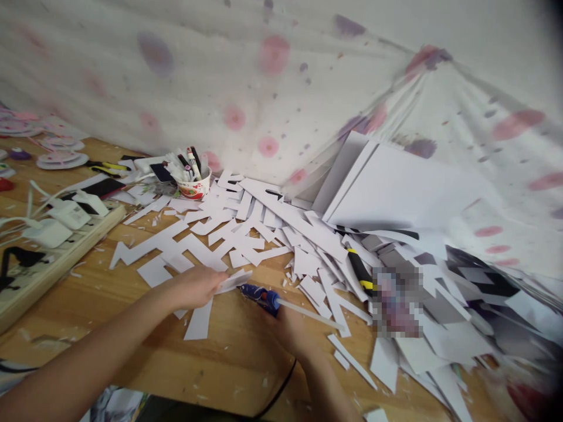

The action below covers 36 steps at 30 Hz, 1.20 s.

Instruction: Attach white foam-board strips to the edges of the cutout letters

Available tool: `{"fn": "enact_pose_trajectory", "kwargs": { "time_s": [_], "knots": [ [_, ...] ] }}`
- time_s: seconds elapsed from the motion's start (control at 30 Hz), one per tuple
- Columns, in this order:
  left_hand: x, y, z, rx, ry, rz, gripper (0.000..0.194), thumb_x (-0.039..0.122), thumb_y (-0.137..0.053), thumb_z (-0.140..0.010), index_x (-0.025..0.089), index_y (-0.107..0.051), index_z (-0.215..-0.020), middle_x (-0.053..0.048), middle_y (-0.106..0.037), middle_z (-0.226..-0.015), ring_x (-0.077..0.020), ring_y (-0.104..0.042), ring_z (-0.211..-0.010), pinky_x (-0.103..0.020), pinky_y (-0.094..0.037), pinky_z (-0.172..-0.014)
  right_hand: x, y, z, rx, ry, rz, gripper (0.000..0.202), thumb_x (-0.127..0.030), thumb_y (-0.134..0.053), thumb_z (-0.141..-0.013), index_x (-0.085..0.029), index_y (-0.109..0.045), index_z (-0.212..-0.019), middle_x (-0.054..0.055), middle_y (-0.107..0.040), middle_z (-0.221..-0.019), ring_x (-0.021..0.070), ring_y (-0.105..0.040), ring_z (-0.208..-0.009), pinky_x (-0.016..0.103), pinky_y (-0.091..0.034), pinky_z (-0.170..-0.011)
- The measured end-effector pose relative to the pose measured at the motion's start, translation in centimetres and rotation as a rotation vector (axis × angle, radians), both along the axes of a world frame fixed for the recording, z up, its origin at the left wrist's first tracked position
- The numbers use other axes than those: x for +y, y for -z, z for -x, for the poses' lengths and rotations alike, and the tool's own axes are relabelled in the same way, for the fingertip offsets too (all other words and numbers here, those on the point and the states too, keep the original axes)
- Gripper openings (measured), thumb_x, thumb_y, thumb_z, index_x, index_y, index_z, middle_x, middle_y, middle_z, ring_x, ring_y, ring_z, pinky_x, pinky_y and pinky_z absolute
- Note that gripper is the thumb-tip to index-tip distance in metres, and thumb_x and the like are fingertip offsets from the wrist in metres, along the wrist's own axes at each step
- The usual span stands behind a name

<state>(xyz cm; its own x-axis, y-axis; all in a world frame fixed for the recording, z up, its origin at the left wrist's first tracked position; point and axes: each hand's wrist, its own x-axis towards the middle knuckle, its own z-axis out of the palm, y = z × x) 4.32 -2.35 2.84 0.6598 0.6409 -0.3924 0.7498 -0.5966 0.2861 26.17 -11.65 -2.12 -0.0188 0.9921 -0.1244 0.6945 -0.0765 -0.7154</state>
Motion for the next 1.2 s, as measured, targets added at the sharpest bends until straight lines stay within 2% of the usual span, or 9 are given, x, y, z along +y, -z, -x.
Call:
{"fn": "enact_pose_trajectory", "kwargs": {
  "time_s": [0.3,0.73,0.97,1.2],
  "knots": [
    [-0.1,-0.4,-0.2,0.026,0.004,0.004,0.027,0.019,-0.032,-0.083,0.019,-0.056,-0.097,-0.010,-0.067,-0.088,-0.0211,-0.061,-0.081,-0.029,-0.040,-0.065,-0.2,-0.2,-0.4,0.019,0.092,0.024,0.030,-0.036,-0.053,-0.077,-0.020,-0.059,-0.101,0.008,-0.067,-0.096,0.0243,-0.061,-0.083,0.036,-0.047,-0.072],
    [0.0,0.2,0.0,0.016,-0.002,0.005,0.030,0.019,-0.032,-0.084,0.019,-0.055,-0.103,-0.011,-0.066,-0.091,-0.0226,-0.061,-0.084,-0.031,-0.041,-0.068,-0.1,0.5,-0.9,0.028,0.101,-0.008,0.034,-0.040,-0.051,-0.078,-0.021,-0.059,-0.106,0.007,-0.066,-0.096,0.0241,-0.060,-0.086,0.038,-0.047,-0.075],
    [0.1,0.1,-0.2,0.022,0.015,-0.013,0.027,0.019,-0.031,-0.083,0.018,-0.056,-0.095,-0.011,-0.065,-0.085,-0.0234,-0.061,-0.078,-0.031,-0.040,-0.063,-0.3,0.6,-1.2,0.018,0.121,0.028,0.032,-0.042,-0.050,-0.078,-0.019,-0.059,-0.099,0.008,-0.065,-0.094,0.0228,-0.060,-0.082,0.036,-0.047,-0.074],
    [-0.1,-0.3,-0.3,0.048,0.017,-0.029,0.030,0.016,-0.031,-0.081,0.018,-0.056,-0.098,-0.011,-0.065,-0.084,-0.0231,-0.060,-0.078,-0.030,-0.039,-0.063,-0.4,0.9,-1.2,0.025,0.088,-0.027,0.028,-0.038,-0.050,-0.080,-0.020,-0.057,-0.100,0.007,-0.065,-0.093,0.0216,-0.059,-0.082,0.034,-0.045,-0.073]
  ]
}}
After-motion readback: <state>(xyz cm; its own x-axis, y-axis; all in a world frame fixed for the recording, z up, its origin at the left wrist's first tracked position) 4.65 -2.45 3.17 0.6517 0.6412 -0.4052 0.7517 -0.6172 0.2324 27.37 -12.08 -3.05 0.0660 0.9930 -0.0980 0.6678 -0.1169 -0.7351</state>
